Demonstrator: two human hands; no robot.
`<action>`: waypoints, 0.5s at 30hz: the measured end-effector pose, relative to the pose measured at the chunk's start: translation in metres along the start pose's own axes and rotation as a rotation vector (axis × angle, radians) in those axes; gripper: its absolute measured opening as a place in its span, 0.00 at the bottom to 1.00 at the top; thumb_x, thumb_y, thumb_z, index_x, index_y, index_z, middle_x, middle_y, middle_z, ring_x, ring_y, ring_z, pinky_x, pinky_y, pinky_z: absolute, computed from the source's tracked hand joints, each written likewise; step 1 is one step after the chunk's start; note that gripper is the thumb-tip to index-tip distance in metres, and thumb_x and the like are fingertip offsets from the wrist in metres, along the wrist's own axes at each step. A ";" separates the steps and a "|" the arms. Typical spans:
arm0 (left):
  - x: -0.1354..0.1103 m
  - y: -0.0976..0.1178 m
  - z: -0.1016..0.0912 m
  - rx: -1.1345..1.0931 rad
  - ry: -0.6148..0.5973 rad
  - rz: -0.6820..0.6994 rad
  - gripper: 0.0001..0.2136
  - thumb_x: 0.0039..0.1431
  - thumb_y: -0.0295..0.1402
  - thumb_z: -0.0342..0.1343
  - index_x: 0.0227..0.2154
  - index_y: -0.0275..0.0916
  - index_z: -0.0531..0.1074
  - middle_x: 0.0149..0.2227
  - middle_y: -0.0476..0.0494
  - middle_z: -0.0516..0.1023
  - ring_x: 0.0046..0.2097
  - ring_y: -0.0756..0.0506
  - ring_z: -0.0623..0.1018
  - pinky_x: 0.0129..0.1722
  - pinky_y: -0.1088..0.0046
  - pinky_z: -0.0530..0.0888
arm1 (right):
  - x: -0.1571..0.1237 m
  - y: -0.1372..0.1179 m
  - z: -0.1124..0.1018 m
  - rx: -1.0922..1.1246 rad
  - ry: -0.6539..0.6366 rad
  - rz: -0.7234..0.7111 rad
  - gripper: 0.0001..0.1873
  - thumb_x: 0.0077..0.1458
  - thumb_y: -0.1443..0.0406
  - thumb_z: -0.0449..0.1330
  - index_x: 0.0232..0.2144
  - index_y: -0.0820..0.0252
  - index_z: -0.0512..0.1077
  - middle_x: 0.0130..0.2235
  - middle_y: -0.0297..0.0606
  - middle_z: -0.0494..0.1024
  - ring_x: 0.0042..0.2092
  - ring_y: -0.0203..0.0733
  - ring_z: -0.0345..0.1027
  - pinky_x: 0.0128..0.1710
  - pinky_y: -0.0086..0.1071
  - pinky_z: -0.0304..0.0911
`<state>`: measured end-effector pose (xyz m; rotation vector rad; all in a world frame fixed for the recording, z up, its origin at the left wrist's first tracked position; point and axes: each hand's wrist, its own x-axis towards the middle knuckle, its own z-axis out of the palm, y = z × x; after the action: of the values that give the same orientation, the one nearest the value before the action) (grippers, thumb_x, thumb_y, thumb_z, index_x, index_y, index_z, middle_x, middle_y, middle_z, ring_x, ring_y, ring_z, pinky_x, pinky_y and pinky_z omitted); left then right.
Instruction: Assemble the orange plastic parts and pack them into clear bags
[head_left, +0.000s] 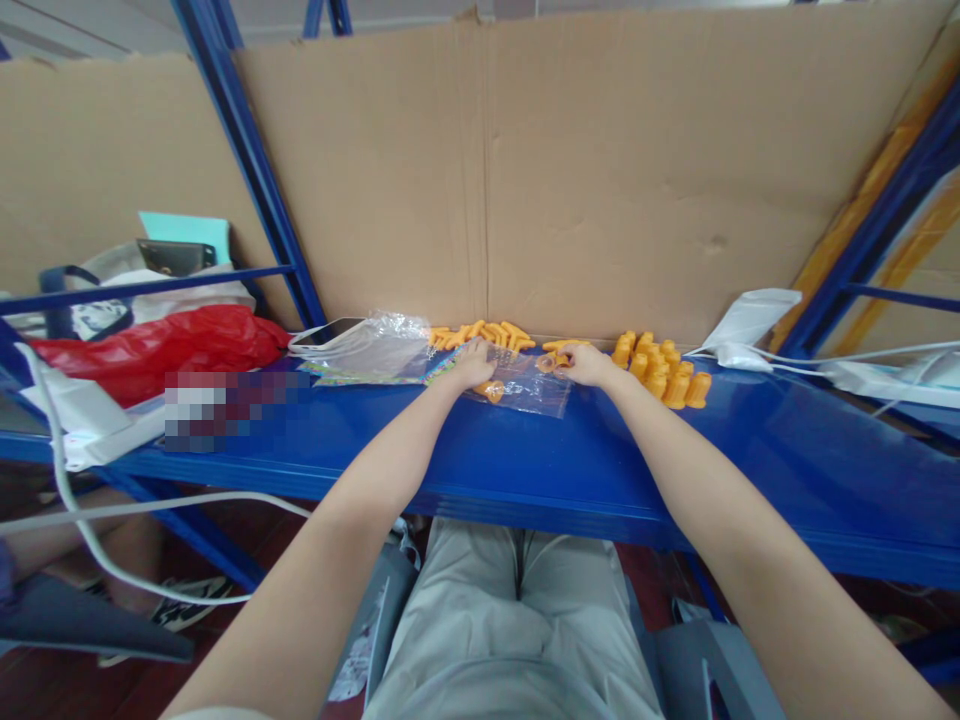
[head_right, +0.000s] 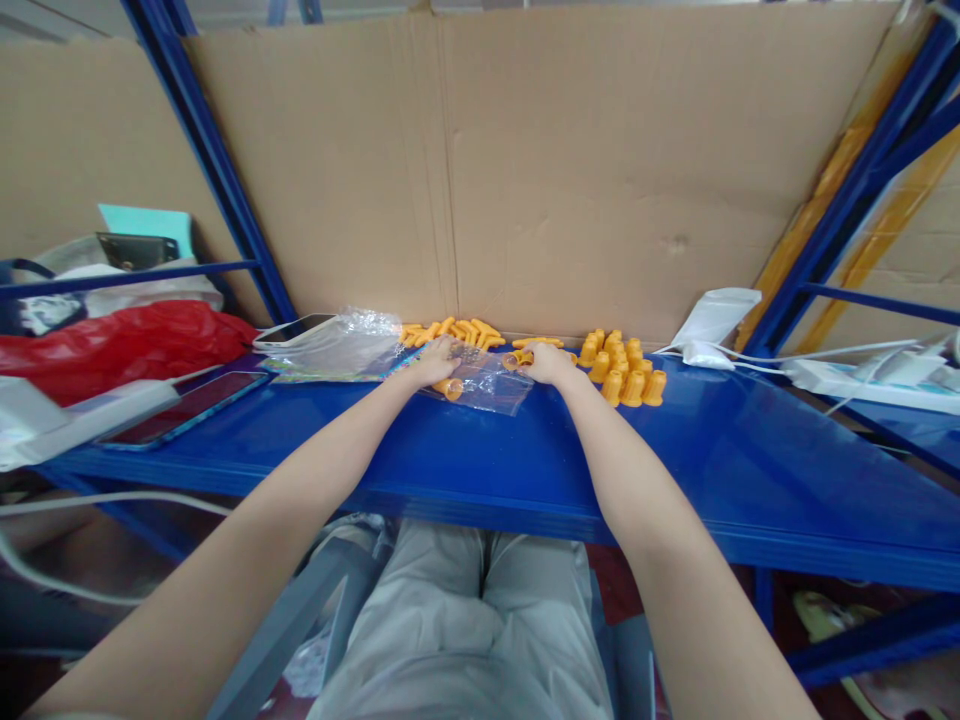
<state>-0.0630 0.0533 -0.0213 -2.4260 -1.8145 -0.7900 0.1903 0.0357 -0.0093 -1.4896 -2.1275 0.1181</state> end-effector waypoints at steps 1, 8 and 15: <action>0.000 0.001 -0.001 0.005 -0.020 -0.010 0.19 0.57 0.32 0.52 0.51 0.36 0.66 0.58 0.33 0.69 0.62 0.38 0.67 0.61 0.61 0.63 | -0.003 -0.004 -0.002 -0.075 0.002 0.024 0.18 0.46 0.61 0.65 0.43 0.52 0.79 0.40 0.38 0.82 0.43 0.48 0.74 0.43 0.37 0.67; -0.004 0.006 -0.007 0.023 -0.051 -0.024 0.18 0.57 0.32 0.51 0.51 0.37 0.66 0.58 0.35 0.69 0.61 0.38 0.67 0.61 0.61 0.63 | -0.007 -0.019 -0.011 -0.178 -0.095 0.051 0.19 0.51 0.64 0.59 0.45 0.46 0.80 0.38 0.33 0.82 0.41 0.47 0.75 0.40 0.34 0.67; -0.002 0.003 -0.006 0.031 -0.057 0.004 0.18 0.57 0.33 0.50 0.51 0.36 0.65 0.57 0.33 0.70 0.61 0.37 0.68 0.61 0.59 0.63 | 0.004 -0.003 -0.001 -0.057 -0.062 0.064 0.18 0.48 0.67 0.59 0.41 0.52 0.80 0.38 0.32 0.82 0.38 0.42 0.73 0.42 0.32 0.67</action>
<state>-0.0629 0.0483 -0.0160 -2.4560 -1.8264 -0.6943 0.1868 0.0380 -0.0061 -1.6067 -2.1486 0.1292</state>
